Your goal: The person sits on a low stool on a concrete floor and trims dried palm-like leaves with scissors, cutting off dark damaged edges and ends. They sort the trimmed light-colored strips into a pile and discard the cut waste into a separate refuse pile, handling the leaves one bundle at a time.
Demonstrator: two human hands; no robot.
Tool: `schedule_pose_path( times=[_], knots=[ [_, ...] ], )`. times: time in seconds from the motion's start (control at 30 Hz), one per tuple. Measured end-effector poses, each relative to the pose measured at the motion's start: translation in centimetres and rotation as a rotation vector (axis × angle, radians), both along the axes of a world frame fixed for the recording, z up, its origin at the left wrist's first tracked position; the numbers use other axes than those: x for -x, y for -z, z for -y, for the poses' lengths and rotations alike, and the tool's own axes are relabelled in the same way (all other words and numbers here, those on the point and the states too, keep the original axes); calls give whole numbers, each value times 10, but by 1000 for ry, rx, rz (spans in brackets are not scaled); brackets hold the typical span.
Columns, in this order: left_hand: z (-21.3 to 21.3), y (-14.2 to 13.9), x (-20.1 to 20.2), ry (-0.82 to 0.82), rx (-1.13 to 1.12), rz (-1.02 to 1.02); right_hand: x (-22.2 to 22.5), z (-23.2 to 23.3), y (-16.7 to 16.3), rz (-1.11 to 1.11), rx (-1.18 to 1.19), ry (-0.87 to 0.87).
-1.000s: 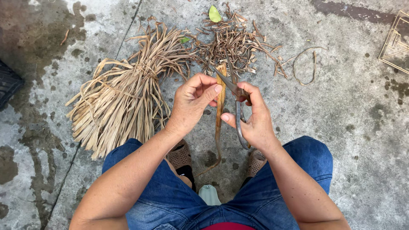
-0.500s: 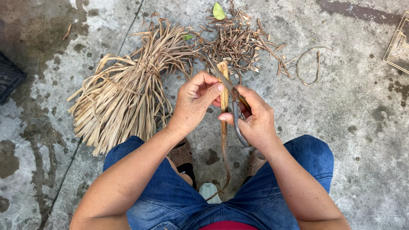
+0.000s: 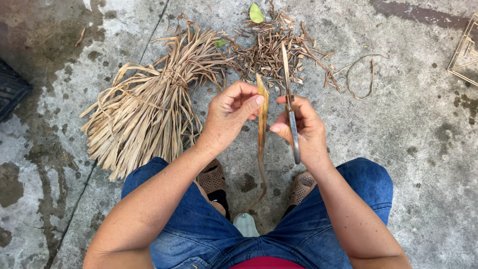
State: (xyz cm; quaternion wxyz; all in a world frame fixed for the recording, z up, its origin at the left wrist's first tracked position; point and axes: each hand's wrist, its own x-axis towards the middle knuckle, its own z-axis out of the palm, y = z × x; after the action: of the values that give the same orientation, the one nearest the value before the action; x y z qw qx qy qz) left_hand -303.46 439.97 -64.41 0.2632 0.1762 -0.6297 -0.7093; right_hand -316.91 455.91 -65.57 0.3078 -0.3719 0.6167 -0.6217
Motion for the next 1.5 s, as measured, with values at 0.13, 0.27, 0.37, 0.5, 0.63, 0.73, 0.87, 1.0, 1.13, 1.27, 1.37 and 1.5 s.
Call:
schedule_pose_path(
  times=[0.13,0.27,0.37,0.5,0.63,0.73,0.87,1.0,1.13,1.27,1.37,1.5],
  knots=[
    [3,-1,-2,-19,49,-7,3,7,9,110,69,-113],
    [-1,-7,2,17,50,-46,0,11,20,211,-30,-138],
    [2,-16,-1,-20,159,-11,8,11,24,46,58,-39],
    [34,-26,-19,-164,238,34,46,-11,13,-612,-14,237],
    [85,-24,-49,-358,251,47,78,-48,1,-819,-227,369],
    [125,-9,-70,-456,277,13,95,-68,-3,-959,-572,351],
    [167,24,-88,-542,257,129,101,-72,1,-933,-798,269],
    [199,61,-86,-597,424,319,86,-60,5,-756,-684,218],
    [220,91,-93,-529,749,674,64,-37,5,-653,-614,157],
    [238,127,-105,-370,982,986,47,-24,3,-666,-657,83],
    [252,163,-114,-202,1110,1175,41,-22,0,-728,-747,45],
    [268,215,-119,-68,1002,1280,35,-20,-2,-775,-803,20]
  ],
)
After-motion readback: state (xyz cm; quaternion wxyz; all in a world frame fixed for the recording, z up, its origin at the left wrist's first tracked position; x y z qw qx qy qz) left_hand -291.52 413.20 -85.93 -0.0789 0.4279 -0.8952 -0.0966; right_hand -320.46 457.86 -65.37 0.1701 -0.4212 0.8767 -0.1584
